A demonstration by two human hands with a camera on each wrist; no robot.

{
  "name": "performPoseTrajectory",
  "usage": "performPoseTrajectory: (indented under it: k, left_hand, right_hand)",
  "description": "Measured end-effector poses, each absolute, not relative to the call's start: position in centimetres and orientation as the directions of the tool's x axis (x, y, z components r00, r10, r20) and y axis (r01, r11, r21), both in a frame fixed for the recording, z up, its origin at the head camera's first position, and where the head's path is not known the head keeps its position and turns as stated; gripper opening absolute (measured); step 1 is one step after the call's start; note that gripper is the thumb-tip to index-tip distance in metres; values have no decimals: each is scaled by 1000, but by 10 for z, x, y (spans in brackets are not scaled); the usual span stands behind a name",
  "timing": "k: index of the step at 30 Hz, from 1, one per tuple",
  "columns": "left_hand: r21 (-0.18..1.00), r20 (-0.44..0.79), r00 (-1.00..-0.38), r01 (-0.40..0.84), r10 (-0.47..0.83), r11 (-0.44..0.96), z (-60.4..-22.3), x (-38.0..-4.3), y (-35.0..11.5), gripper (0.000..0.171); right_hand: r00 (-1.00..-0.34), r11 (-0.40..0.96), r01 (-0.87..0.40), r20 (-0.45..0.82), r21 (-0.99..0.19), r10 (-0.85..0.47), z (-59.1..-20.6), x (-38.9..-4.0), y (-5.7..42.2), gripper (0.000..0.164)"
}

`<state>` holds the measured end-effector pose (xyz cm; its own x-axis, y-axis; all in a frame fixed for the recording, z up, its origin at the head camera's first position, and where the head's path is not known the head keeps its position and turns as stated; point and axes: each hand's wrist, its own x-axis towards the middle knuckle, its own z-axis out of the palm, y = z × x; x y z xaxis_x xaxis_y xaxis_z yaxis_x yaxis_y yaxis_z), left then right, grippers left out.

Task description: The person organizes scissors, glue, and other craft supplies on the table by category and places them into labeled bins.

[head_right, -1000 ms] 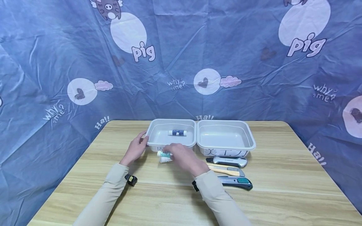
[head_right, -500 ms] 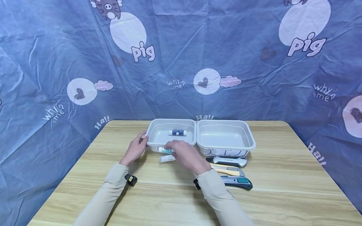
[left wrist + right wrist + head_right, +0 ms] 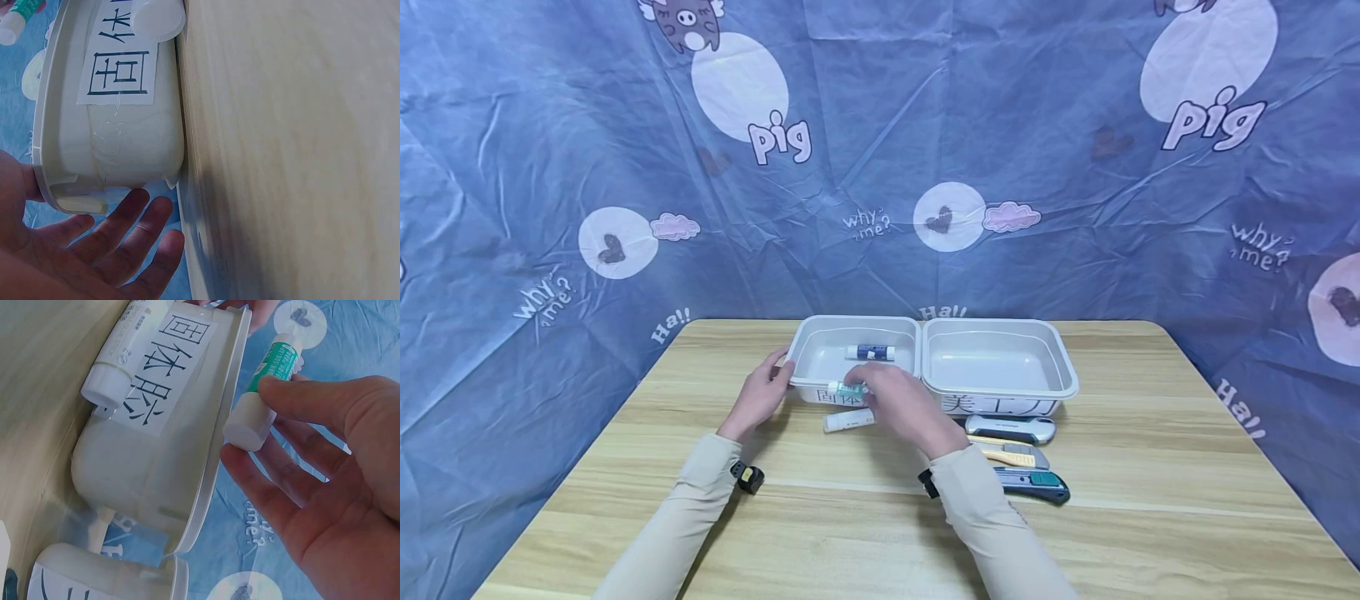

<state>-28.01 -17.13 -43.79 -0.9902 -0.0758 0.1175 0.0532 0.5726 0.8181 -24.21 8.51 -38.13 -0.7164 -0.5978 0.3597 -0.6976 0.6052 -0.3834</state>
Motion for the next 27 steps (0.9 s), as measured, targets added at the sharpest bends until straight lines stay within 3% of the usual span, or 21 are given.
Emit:
performPoseTrajectory:
  k: [27]
  left_hand:
    - [816, 115, -990, 50, -77, 575, -438, -280, -172, 47]
  right_hand:
    - [-791, 634, -611, 348, -474, -503, -382, -256, 105, 31]
